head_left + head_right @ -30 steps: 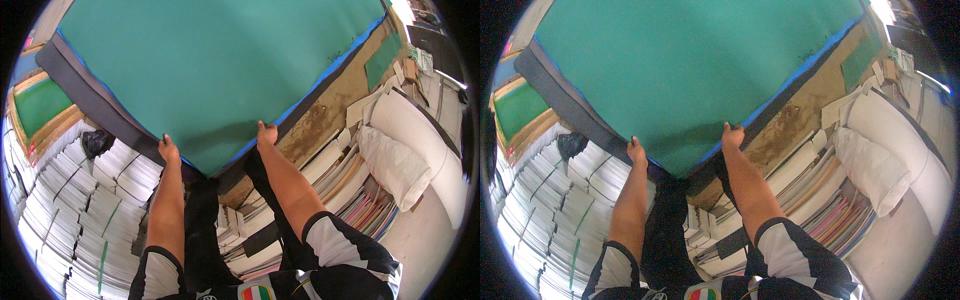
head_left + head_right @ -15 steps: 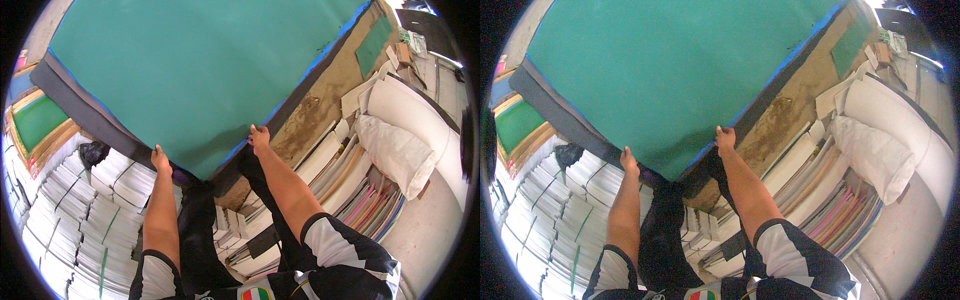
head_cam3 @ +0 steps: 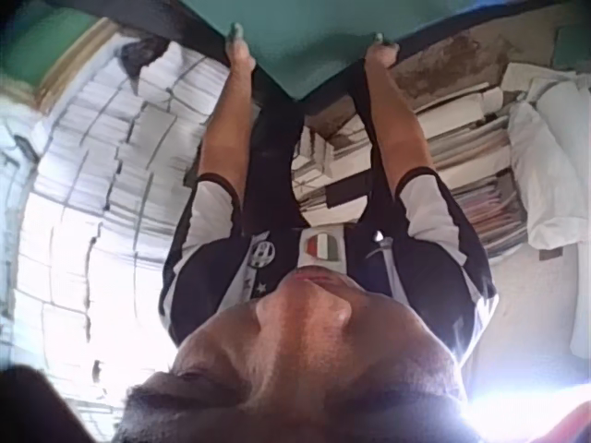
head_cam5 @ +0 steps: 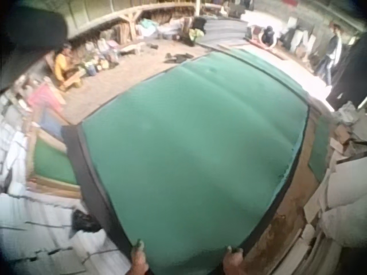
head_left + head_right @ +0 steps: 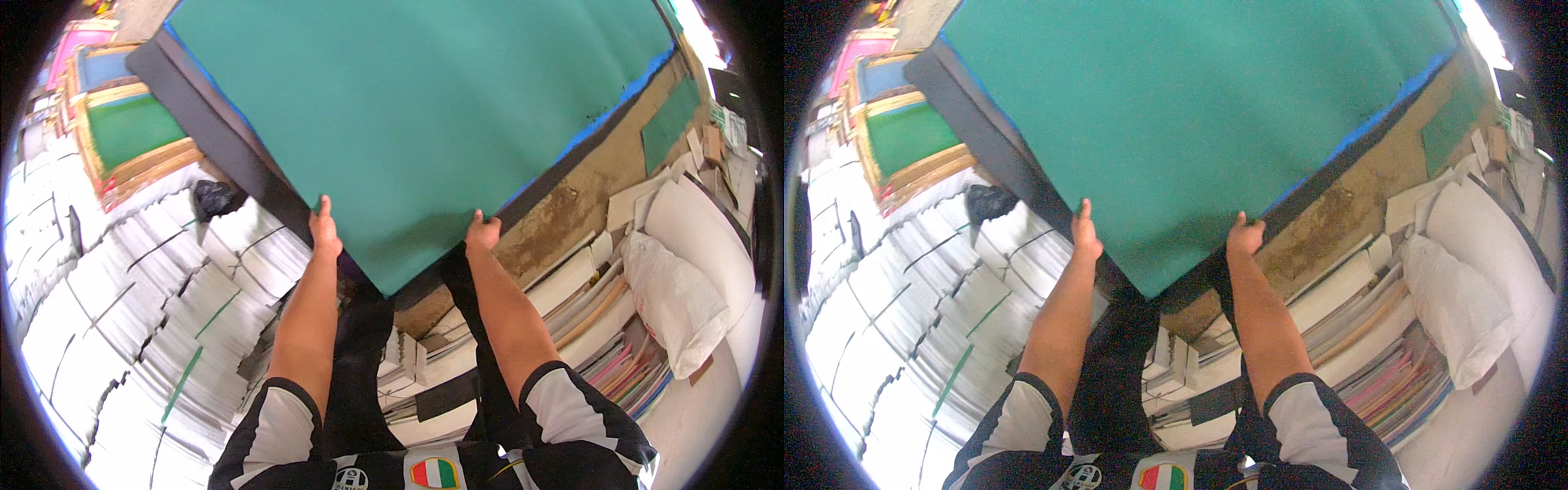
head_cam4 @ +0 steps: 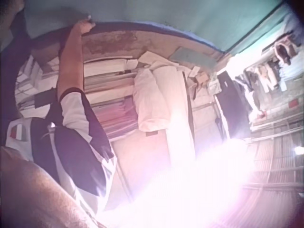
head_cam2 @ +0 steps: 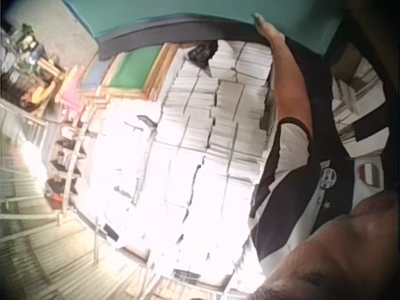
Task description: The person cuts a large green fabric sheet on a table using a utility knife and a wooden straightedge. They measure, align, and trim the fabric edges, then fold and smooth the material on the work surface.
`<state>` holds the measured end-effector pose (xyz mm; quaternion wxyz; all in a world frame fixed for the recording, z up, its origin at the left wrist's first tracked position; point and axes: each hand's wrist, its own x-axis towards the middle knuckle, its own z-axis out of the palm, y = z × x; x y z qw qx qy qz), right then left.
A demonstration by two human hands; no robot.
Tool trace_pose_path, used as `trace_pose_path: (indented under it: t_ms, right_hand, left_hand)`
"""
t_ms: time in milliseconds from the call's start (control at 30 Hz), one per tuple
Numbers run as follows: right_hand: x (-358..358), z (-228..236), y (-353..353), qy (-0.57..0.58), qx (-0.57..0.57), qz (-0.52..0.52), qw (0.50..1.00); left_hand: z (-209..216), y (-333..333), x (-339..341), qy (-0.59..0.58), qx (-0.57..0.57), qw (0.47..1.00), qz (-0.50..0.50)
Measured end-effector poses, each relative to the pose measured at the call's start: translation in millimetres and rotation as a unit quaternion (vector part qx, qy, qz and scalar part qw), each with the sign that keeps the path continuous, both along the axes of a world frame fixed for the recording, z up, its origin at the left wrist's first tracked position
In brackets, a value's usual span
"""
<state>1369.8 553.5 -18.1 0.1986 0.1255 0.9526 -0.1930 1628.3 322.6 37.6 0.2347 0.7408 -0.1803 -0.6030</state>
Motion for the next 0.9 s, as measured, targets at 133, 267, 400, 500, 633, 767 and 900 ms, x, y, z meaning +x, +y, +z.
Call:
trace_pose_path:
  t_ms: [133,267,400,500,633,767,900]
  right_hand:
    - [20.7,77.0,-53.3,0.087,0.100,0.179,0.975]
    - [59.9,159.3,-96.8,-0.088,-0.157,0.476,0.861]
    - [96.9,248.3,-143.3,-0.122,-0.020,0.637,0.761]
    - [94.7,243.4,-146.9,-0.118,0.037,0.662,0.740]
    - [71.7,273.4,-157.0,-0.138,0.063,0.696,0.702]
    - [71.0,300.3,-149.8,-0.134,0.043,0.725,0.674]
    - [85.9,317.2,-129.1,-0.128,0.035,0.732,0.668]
  left_hand:
    - [31.5,-11.0,-4.8,0.068,-0.026,0.996,-0.048]
    - [49.4,-4.2,-37.4,-0.081,-0.164,0.976,-0.119]
    - [80.0,-11.8,-73.5,-0.206,-0.176,0.941,-0.202]
    - [118.8,-29.0,-94.4,-0.195,-0.179,0.936,-0.231]
    - [163.4,-80.3,-101.1,-0.173,-0.071,0.964,-0.191]
    - [175.0,-156.5,-79.2,-0.161,-0.045,0.980,-0.111]
    - [165.8,-220.9,-61.5,-0.140,-0.109,0.982,-0.071]
